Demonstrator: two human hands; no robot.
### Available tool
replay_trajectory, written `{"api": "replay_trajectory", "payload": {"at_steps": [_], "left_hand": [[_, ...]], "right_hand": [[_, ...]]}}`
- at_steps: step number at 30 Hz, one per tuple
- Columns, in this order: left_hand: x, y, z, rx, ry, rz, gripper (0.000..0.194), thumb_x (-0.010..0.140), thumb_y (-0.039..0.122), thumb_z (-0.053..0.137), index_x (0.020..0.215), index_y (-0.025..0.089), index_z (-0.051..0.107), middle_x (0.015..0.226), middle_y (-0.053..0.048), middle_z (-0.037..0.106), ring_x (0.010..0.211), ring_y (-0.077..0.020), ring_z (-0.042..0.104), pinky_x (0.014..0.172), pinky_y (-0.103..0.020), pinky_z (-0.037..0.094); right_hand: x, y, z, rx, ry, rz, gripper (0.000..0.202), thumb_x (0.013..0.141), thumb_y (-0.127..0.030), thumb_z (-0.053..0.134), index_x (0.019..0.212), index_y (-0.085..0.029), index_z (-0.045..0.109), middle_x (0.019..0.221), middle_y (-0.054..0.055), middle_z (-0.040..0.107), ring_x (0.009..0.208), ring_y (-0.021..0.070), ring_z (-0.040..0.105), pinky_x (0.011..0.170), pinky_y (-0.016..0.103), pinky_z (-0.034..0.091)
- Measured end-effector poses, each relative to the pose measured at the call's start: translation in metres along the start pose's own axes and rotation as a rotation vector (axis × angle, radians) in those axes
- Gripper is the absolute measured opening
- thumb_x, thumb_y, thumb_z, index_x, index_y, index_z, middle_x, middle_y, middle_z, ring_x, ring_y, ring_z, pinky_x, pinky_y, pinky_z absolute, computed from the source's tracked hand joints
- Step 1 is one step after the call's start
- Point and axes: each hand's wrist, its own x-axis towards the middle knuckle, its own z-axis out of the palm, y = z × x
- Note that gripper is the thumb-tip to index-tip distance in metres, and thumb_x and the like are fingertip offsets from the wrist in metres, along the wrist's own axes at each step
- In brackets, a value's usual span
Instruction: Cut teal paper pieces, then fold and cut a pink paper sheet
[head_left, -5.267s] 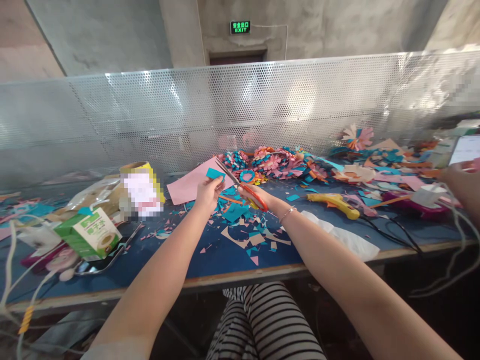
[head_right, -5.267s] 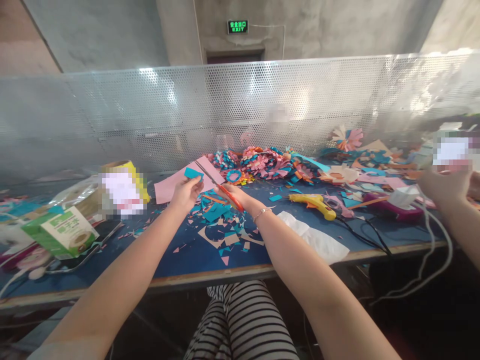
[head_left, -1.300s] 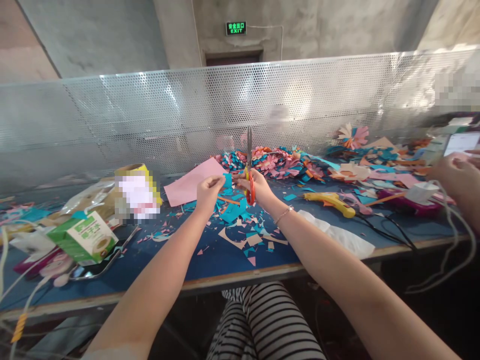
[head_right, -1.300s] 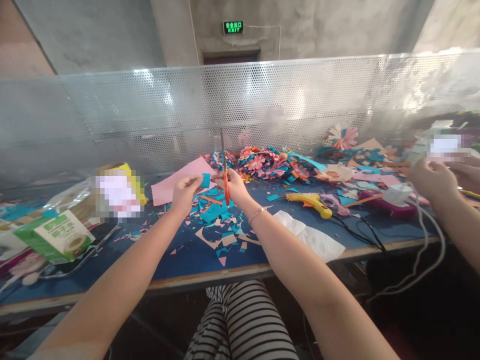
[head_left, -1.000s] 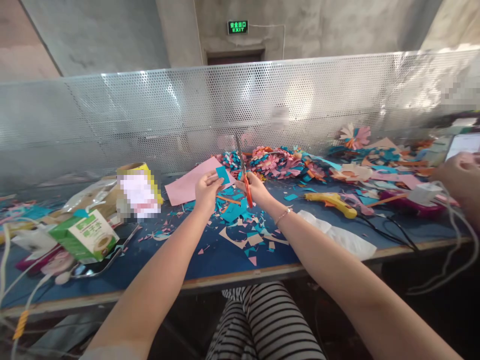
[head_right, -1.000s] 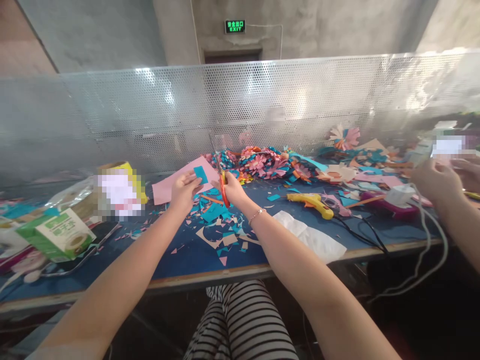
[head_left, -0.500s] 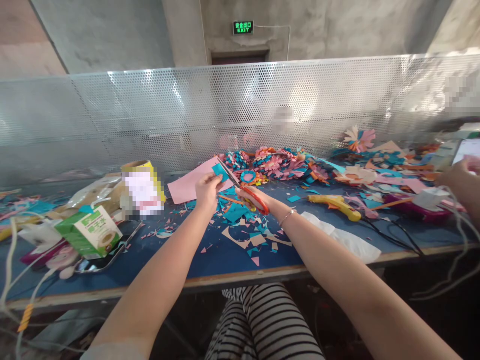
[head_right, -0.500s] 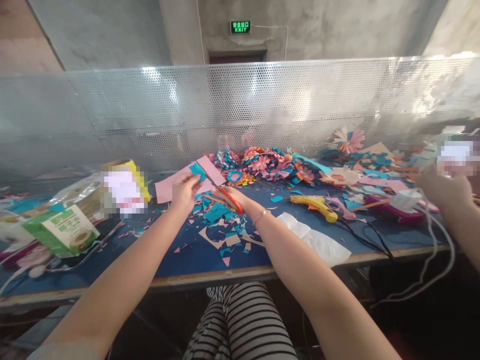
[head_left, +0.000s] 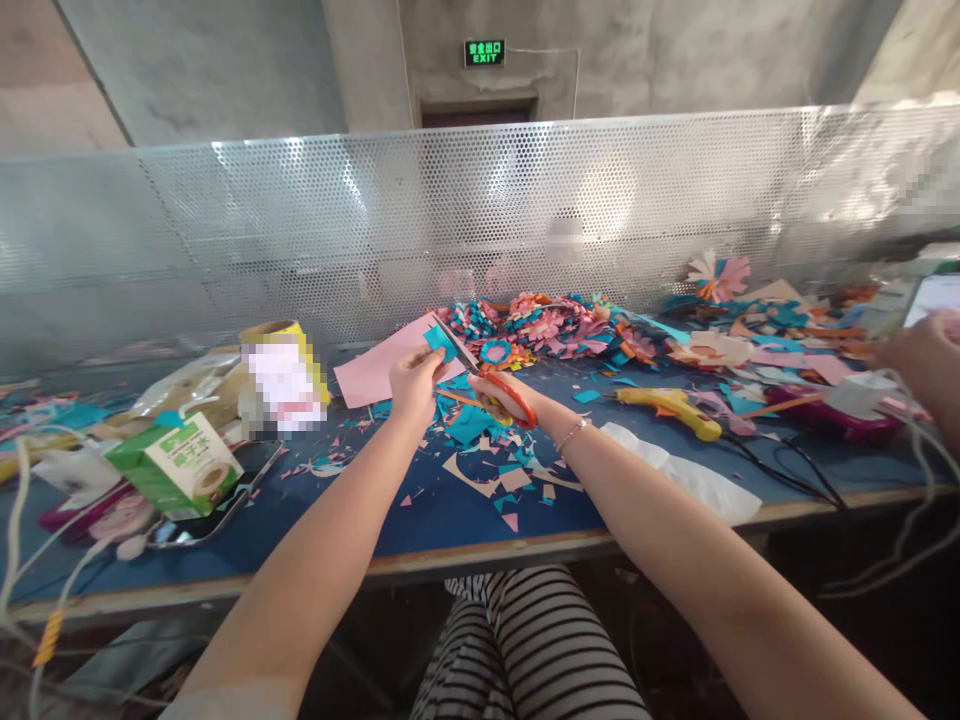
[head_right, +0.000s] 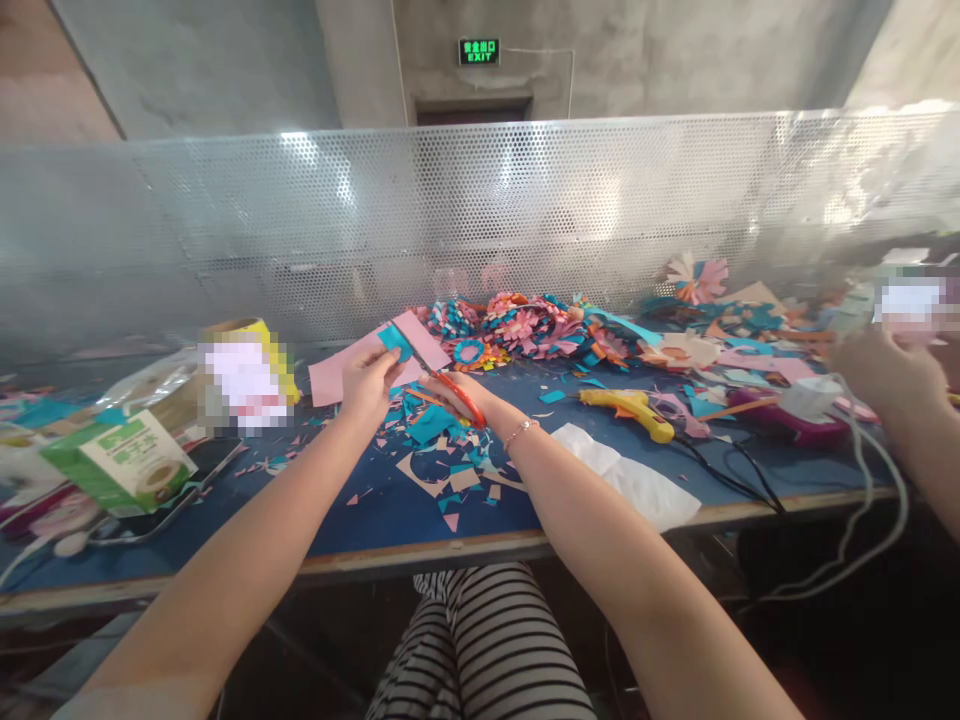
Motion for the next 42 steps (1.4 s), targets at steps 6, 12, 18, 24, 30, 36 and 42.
{"api": "replay_trajectory", "payload": {"at_steps": [6, 12, 18, 24, 30, 36, 42], "left_hand": [[-0.0008, 0.0014, 0.0008, -0.033, 0.018, -0.021, 0.018, 0.048, 0.018, 0.075, 0.057, 0.015, 0.059, 0.058, 0.003, 0.056, 0.061, -0.0092, 0.057, 0.066, -0.024, 0.049], [-0.0006, 0.0026, 0.0011, -0.054, 0.028, -0.04, 0.018, 0.05, 0.016, 0.075, 0.057, 0.015, 0.058, 0.058, 0.004, 0.054, 0.06, -0.0084, 0.057, 0.067, -0.023, 0.049], [0.0012, 0.0006, -0.0007, -0.05, 0.036, -0.069, 0.018, 0.051, 0.017, 0.075, 0.057, 0.015, 0.058, 0.058, 0.004, 0.055, 0.063, -0.0094, 0.059, 0.067, -0.022, 0.05], [0.004, -0.0013, -0.0028, -0.077, 0.02, -0.079, 0.018, 0.051, 0.017, 0.076, 0.058, 0.015, 0.059, 0.06, 0.002, 0.059, 0.063, -0.0091, 0.06, 0.065, -0.02, 0.051], [0.0034, -0.0028, -0.0021, -0.064, 0.005, -0.113, 0.017, 0.052, 0.016, 0.076, 0.058, 0.015, 0.06, 0.061, 0.001, 0.06, 0.067, -0.0111, 0.062, 0.065, -0.021, 0.051], [0.0024, -0.004, -0.001, -0.055, -0.011, -0.116, 0.016, 0.053, 0.016, 0.075, 0.059, 0.015, 0.06, 0.06, 0.001, 0.06, 0.07, -0.0135, 0.064, 0.064, -0.021, 0.051], [0.0011, -0.002, 0.0, -0.072, -0.012, -0.144, 0.016, 0.053, 0.014, 0.075, 0.058, 0.015, 0.06, 0.06, 0.001, 0.061, 0.066, -0.0119, 0.064, 0.06, -0.019, 0.052]], "right_hand": [[0.0017, 0.0013, 0.0002, -0.077, 0.028, 0.015, 0.051, 0.076, -0.066, 0.041, 0.057, -0.019, 0.04, 0.042, -0.004, 0.04, 0.038, 0.0087, 0.037, 0.04, 0.023, 0.03], [0.0056, 0.002, 0.0023, -0.273, 0.106, -0.073, 0.05, 0.08, -0.061, 0.036, 0.053, -0.018, 0.039, 0.043, -0.003, 0.04, 0.044, 0.009, 0.039, 0.048, 0.023, 0.032], [0.0075, -0.0002, 0.0059, -0.353, 0.161, -0.031, 0.047, 0.081, -0.057, 0.038, 0.054, -0.019, 0.039, 0.046, -0.002, 0.041, 0.047, 0.0101, 0.04, 0.05, 0.024, 0.03], [0.0073, -0.0019, 0.0073, -0.331, 0.186, -0.019, 0.046, 0.079, -0.058, 0.042, 0.055, -0.019, 0.039, 0.047, -0.002, 0.042, 0.046, 0.0099, 0.04, 0.048, 0.024, 0.029], [0.0053, 0.0014, 0.0067, -0.15, 0.157, -0.001, 0.05, 0.077, -0.065, 0.04, 0.057, -0.019, 0.038, 0.045, -0.003, 0.037, 0.044, 0.0084, 0.034, 0.044, 0.023, 0.029], [0.0045, -0.0005, 0.0057, -0.175, 0.155, -0.026, 0.052, 0.077, -0.066, 0.038, 0.055, -0.019, 0.037, 0.044, -0.003, 0.035, 0.045, 0.0086, 0.034, 0.046, 0.023, 0.029], [0.0057, -0.0025, 0.0073, -0.324, 0.208, -0.048, 0.049, 0.08, -0.06, 0.037, 0.053, -0.019, 0.035, 0.046, -0.003, 0.037, 0.048, 0.0092, 0.036, 0.049, 0.023, 0.029]]}}
